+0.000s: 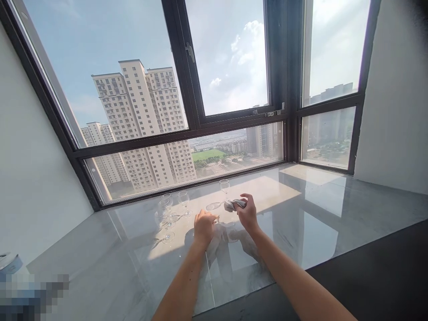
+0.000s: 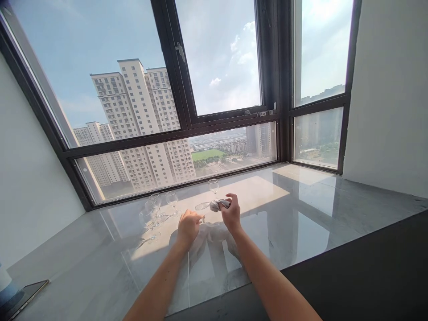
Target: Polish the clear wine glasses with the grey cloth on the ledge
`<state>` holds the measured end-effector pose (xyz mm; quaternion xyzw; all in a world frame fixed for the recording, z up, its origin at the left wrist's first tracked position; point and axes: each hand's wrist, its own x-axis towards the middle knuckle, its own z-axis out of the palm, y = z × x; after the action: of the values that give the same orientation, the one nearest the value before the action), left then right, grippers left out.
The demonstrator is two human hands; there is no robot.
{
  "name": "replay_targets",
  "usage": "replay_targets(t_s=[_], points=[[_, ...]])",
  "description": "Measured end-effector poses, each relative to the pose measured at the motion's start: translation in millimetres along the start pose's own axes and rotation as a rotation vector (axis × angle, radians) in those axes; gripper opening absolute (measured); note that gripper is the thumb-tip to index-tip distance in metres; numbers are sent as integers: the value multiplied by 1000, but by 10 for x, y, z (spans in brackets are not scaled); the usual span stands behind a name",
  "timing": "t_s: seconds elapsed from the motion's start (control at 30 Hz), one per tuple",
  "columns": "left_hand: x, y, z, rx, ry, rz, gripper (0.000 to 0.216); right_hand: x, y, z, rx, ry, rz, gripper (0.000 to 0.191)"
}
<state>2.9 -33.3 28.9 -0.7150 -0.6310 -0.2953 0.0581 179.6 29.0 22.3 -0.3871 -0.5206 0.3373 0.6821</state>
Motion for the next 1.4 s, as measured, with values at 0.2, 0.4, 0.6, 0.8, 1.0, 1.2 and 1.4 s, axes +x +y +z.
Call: replay_targets(t_s=[0.2, 0.4, 0.6, 0.8, 1.0, 1.2, 1.4], points=[[20, -14, -50, 50, 54, -89, 30, 25, 35, -22, 18, 43, 61, 47], [8, -101, -131, 194, 81, -101, 35, -36, -34, 16, 101, -219, 117, 44], [-13, -121, -157, 282, 162, -166, 45, -30, -52, 9, 170, -189, 158, 44], [-2, -65, -127, 291, 63, -114, 38, -42, 9, 53, 163, -305, 184, 48], [27, 14, -111, 198, -105, -24, 20, -79, -27, 46, 170, -365, 230, 48], [15, -79, -112, 105, -62, 19, 19, -86, -135, -26, 245, -462, 270, 49], [28, -114, -110, -66, -81, -26, 22, -49, -118, -35, 378, -388, 355, 56]])
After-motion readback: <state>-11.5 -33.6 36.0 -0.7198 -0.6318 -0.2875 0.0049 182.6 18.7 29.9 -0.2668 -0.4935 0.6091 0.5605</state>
